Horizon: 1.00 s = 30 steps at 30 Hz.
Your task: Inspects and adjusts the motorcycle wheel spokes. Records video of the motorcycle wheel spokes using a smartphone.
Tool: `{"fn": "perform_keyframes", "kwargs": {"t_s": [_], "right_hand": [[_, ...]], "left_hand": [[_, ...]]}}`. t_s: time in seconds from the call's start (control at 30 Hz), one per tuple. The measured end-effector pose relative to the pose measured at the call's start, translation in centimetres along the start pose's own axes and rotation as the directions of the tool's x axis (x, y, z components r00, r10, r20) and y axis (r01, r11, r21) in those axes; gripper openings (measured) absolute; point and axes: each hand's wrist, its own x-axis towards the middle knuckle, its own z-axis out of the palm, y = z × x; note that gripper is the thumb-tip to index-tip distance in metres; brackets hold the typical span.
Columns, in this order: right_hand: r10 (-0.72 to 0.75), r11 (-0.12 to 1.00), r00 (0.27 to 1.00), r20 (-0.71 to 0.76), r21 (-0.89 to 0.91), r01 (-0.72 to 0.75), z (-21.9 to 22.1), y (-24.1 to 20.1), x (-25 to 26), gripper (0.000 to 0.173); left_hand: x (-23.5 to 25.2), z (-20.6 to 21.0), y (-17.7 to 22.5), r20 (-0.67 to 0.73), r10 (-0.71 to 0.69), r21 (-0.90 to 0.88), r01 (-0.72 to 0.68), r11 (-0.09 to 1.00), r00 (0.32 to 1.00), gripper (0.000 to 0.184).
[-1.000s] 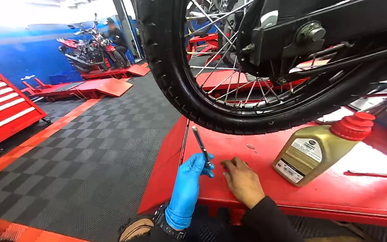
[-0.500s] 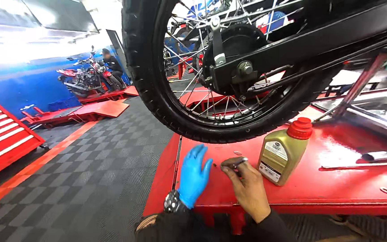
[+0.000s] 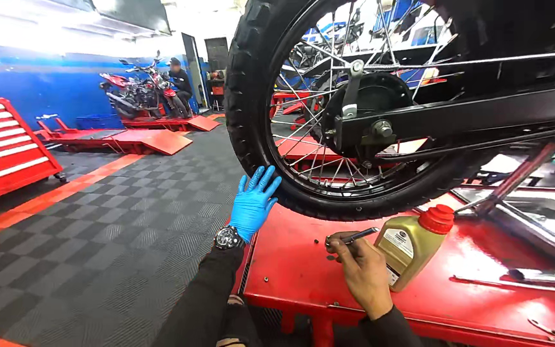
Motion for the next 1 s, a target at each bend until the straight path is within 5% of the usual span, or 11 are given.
{"fn": "perform_keyframes", "kwargs": {"t_s": [0.27, 0.6, 1.0], "right_hand": [[0.353, 0.855, 0.930, 0.099, 0.369, -0.364, 1.7, -2.1, 0.9, 0.022], [0.074, 0.997, 0.995, 0.072, 0.011, -0.075, 4.9, -1.7, 6.2, 0.015], [0.145, 0.925, 0.948, -0.285, 0.380, -0.027, 12.4, -3.1, 14.8, 0.024]], "left_hand": [[2.2, -3.2, -3.1, -0.028, 0.031, 0.013, -0.030, 0.999, 0.999, 0.053], [6.6, -9.0, -7.0, -0.035, 0.145, 0.048, -0.143, 0.989, 0.989, 0.049], [12.0, -13.7, -9.1, -0.111, 0.237, 0.128, -0.223, 0.966, 0.965, 0.054]]}}
